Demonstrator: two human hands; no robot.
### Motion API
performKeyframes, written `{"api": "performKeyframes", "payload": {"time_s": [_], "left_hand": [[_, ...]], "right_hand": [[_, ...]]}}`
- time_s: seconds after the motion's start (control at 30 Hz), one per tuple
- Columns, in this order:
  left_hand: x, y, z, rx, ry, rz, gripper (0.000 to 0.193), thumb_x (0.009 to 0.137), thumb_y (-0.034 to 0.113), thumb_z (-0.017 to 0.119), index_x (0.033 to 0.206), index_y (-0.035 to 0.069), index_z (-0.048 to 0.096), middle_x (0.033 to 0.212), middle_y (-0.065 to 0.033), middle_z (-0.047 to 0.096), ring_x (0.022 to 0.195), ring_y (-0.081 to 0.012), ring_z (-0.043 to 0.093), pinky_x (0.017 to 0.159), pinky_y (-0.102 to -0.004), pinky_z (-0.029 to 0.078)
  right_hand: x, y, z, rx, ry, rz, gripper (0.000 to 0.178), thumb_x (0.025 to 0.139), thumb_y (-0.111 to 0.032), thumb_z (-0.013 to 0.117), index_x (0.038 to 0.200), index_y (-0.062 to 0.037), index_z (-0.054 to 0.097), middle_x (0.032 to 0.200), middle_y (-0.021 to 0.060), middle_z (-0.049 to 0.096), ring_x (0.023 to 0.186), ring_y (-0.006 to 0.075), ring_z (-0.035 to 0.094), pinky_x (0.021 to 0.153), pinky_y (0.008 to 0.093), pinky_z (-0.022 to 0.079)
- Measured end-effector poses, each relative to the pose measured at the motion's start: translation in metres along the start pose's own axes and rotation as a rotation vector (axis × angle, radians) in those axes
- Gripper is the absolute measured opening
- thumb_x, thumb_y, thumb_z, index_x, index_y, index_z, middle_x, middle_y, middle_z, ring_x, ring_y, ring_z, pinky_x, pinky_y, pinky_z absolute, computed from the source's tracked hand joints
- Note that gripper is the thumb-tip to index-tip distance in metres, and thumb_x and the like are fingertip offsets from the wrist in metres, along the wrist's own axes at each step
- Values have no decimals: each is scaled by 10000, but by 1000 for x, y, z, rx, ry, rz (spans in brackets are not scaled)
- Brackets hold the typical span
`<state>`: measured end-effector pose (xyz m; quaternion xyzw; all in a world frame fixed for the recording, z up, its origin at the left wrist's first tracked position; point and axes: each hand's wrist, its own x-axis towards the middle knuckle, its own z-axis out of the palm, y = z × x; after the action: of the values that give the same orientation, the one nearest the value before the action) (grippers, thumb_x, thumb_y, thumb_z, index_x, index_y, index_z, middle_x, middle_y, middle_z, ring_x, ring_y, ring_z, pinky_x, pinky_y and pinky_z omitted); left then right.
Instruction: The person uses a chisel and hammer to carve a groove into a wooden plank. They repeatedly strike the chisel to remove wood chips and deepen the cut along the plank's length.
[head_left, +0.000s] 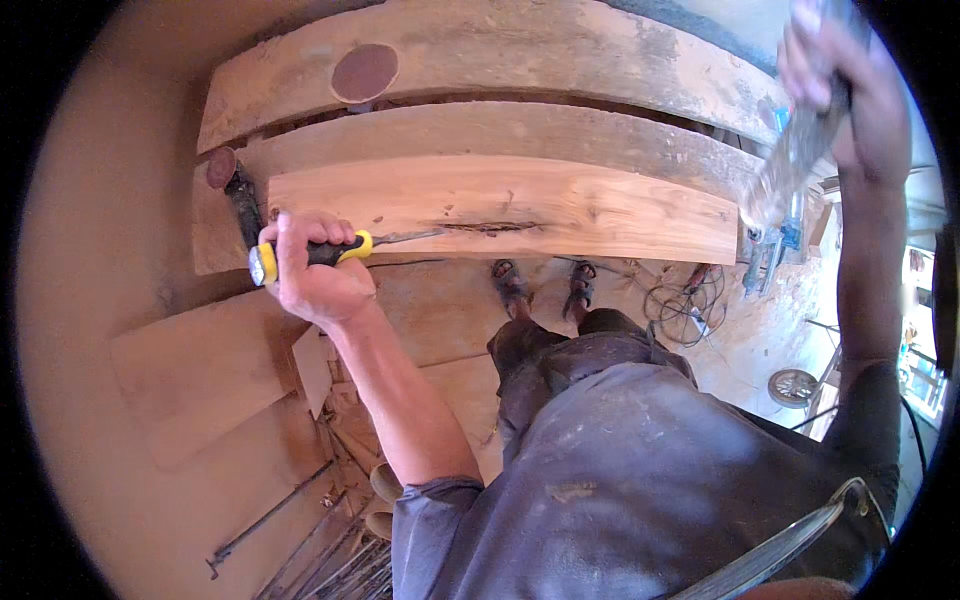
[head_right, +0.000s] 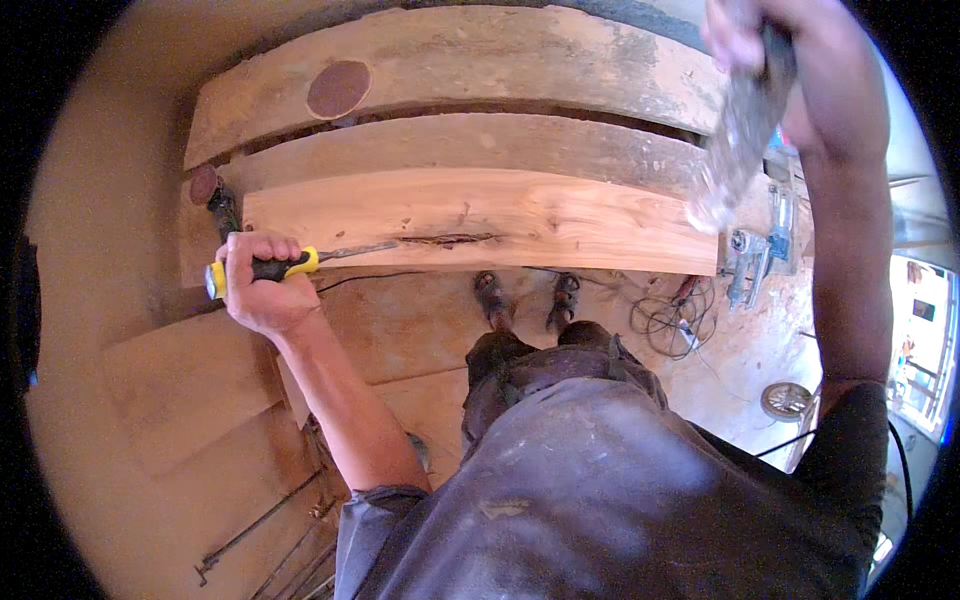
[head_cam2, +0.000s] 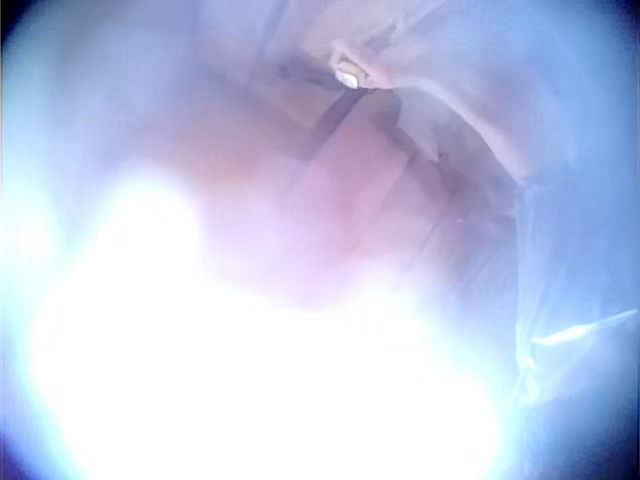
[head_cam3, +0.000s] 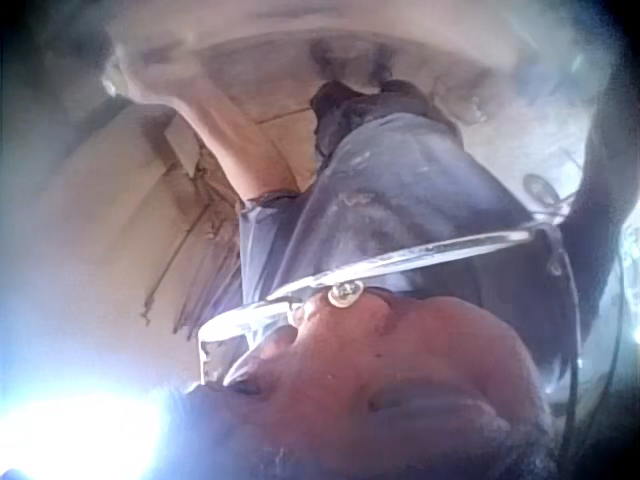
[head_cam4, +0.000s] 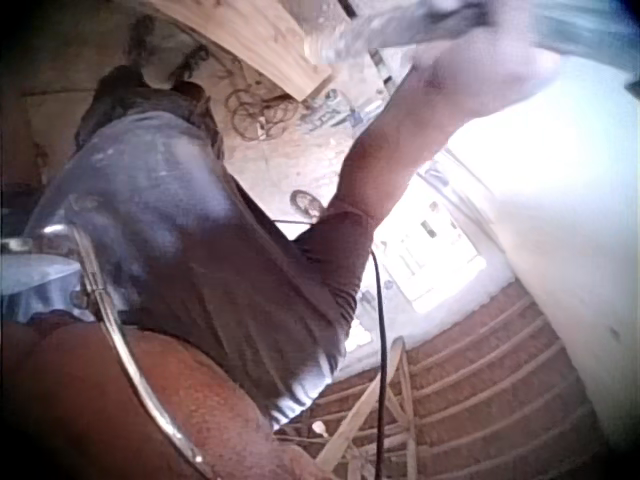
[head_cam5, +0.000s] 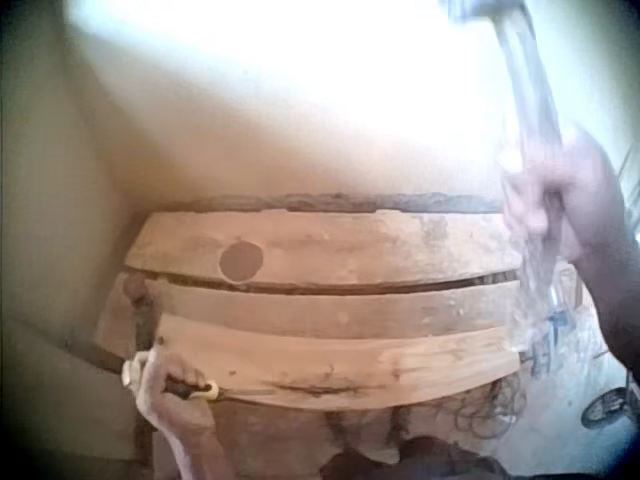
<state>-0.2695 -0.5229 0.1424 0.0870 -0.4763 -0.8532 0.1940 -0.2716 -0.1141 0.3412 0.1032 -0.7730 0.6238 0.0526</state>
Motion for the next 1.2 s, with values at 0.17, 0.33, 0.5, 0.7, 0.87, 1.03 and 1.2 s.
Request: {"api": "performKeyframes", "payload": {"time_s": [0.17,0.33,0.5,0.7,0.87,1.03,1.2], "left_hand": [[11,-27,-10,-24,-232,-33,133,964,157,623,964,29,585,768,-114,588,678,-231,567,666,-394,488],[18,-32,-9,-42,-502,-182,272,977,231,648,1148,23,614,905,-142,616,793,-238,578,766,-389,476],[22,-49,-13,-95,-287,-94,18,933,68,590,936,51,595,638,-88,533,538,-193,491,512,-337,453],[16,-42,-3,64,-459,-32,107,898,72,580,801,32,561,609,-98,525,548,-199,505,530,-348,466],[21,-30,23,158,-797,-235,95,808,35,581,727,13,537,611,-108,534,546,-203,492,545,-351,454],[20,-35,32,187,-820,-266,92,788,-14,590,713,6,540,598,-97,541,527,-186,482,524,-327,443],[6,-40,40,273,-835,-229,139,800,-33,646,721,8,539,621,-66,552,554,-131,514,527,-278,415]], "right_hand": [[-96,33,14,-741,67,335,397,825,-213,793,1127,-22,618,852,44,644,741,141,635,678,298,537],[-192,75,49,-626,-137,682,357,787,-176,794,1038,3,615,899,118,674,808,203,644,732,364,533],[-276,96,80,-394,-72,901,421,754,-148,779,1085,49,611,869,126,645,821,197,604,760,366,506],[-326,116,75,-283,62,993,453,746,-150,774,1118,52,612,896,110,647,831,197,605,763,368,506],[-333,124,82,-120,155,1045,344,761,-134,760,1025,21,603,816,61,617,757,185,593,697,370,501],[-336,100,103,-96,239,1005,323,799,-111,726,1064,27,603,834,44,629,746,173,588,695,341,503],[-323,77,150,-208,319,955,391,801,-115,718,1141,43,609,885,91,656,800,155,595,733,347,513]]}}
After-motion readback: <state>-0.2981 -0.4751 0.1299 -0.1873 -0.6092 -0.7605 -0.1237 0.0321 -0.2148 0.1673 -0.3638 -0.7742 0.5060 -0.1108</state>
